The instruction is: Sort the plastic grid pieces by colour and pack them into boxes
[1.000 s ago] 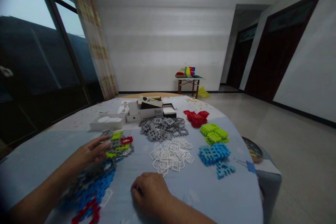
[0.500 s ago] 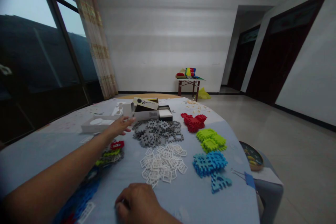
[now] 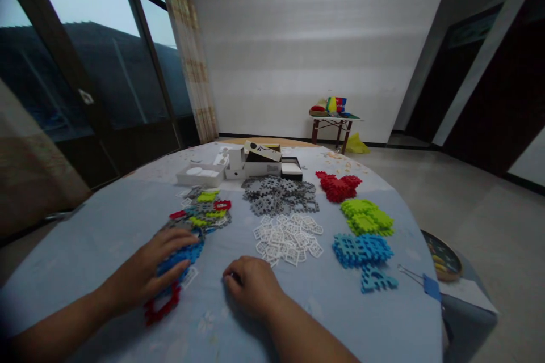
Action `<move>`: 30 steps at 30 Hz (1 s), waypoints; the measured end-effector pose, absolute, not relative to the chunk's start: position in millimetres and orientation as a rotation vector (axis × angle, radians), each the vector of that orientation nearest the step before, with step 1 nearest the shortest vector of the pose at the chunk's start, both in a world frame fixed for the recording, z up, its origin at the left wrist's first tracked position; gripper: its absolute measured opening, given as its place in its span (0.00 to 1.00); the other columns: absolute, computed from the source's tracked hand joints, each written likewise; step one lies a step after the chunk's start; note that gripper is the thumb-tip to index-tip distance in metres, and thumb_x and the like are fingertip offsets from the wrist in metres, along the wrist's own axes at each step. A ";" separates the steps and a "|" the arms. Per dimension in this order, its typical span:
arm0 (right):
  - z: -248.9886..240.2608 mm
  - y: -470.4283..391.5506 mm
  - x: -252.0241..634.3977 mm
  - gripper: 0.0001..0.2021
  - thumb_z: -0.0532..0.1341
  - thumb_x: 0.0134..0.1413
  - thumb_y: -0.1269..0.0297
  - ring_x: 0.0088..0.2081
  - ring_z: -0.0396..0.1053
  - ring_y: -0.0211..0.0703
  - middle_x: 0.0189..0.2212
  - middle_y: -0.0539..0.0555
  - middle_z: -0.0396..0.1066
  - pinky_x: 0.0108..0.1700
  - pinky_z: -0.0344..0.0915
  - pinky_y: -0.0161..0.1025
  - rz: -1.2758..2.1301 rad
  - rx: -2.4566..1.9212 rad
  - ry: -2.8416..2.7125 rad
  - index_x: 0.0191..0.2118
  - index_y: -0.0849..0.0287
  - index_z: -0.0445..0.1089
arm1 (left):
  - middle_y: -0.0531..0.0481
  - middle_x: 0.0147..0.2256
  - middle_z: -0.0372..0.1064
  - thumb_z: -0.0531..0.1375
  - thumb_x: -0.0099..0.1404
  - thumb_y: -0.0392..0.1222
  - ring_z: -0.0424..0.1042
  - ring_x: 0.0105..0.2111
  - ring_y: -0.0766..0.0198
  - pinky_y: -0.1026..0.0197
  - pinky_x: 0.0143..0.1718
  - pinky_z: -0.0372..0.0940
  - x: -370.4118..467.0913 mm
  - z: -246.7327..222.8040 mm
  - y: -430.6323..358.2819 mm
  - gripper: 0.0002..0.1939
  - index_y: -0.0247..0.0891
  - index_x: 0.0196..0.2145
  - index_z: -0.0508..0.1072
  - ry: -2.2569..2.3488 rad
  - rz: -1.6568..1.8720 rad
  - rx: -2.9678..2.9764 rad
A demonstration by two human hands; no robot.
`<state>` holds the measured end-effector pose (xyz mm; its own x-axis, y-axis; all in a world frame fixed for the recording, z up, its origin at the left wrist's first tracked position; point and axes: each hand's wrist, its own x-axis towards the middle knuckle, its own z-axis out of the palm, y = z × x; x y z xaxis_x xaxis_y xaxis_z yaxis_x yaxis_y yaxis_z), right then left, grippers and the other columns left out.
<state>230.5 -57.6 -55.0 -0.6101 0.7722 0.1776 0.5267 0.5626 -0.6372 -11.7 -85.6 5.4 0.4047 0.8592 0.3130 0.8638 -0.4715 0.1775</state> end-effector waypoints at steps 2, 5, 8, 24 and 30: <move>-54.4 -58.7 229.8 0.11 0.53 0.53 0.65 0.37 0.69 0.38 0.34 0.51 0.73 0.40 0.59 0.31 0.736 -1.052 -2.358 0.38 0.55 0.72 | 0.49 0.55 0.60 0.53 0.60 0.50 0.59 0.54 0.56 0.54 0.54 0.55 -18.5 -12.7 -99.3 0.25 0.50 0.55 0.60 -1.444 -0.373 -2.690; -54.0 -60.0 228.6 0.11 0.53 0.53 0.66 0.37 0.69 0.37 0.34 0.51 0.73 0.40 0.59 0.31 0.716 -1.063 -2.356 0.37 0.55 0.72 | 0.49 0.60 0.52 0.54 0.58 0.54 0.54 0.57 0.53 0.48 0.57 0.50 -24.8 -32.4 -105.0 0.32 0.53 0.60 0.50 -1.302 -0.206 -2.723; -54.1 -60.8 227.7 0.11 0.53 0.53 0.65 0.36 0.69 0.37 0.33 0.51 0.73 0.40 0.59 0.31 0.703 -1.071 -2.362 0.37 0.55 0.72 | 0.49 0.61 0.48 0.53 0.58 0.56 0.51 0.59 0.51 0.46 0.58 0.45 -24.6 -40.0 -96.5 0.35 0.53 0.61 0.46 -1.300 -0.205 -2.683; -53.2 -57.5 224.3 0.11 0.54 0.53 0.67 0.34 0.67 0.38 0.33 0.52 0.70 0.38 0.61 0.32 0.686 -1.121 -2.310 0.41 0.55 0.71 | 0.42 0.59 0.52 0.45 0.63 0.57 0.50 0.58 0.55 0.47 0.57 0.43 -1.9 -18.4 -13.1 0.30 0.42 0.58 0.54 -1.580 -0.572 -2.326; -45.2 -40.1 189.0 0.20 0.60 0.48 0.60 0.43 0.65 0.44 0.43 0.56 0.66 0.45 0.61 0.38 0.575 -1.153 -2.277 0.49 0.56 0.65 | 0.40 0.56 0.57 0.41 0.65 0.53 0.54 0.56 0.55 0.47 0.55 0.47 -58.9 -10.0 -0.8 0.27 0.38 0.56 0.56 -1.837 -0.836 -1.958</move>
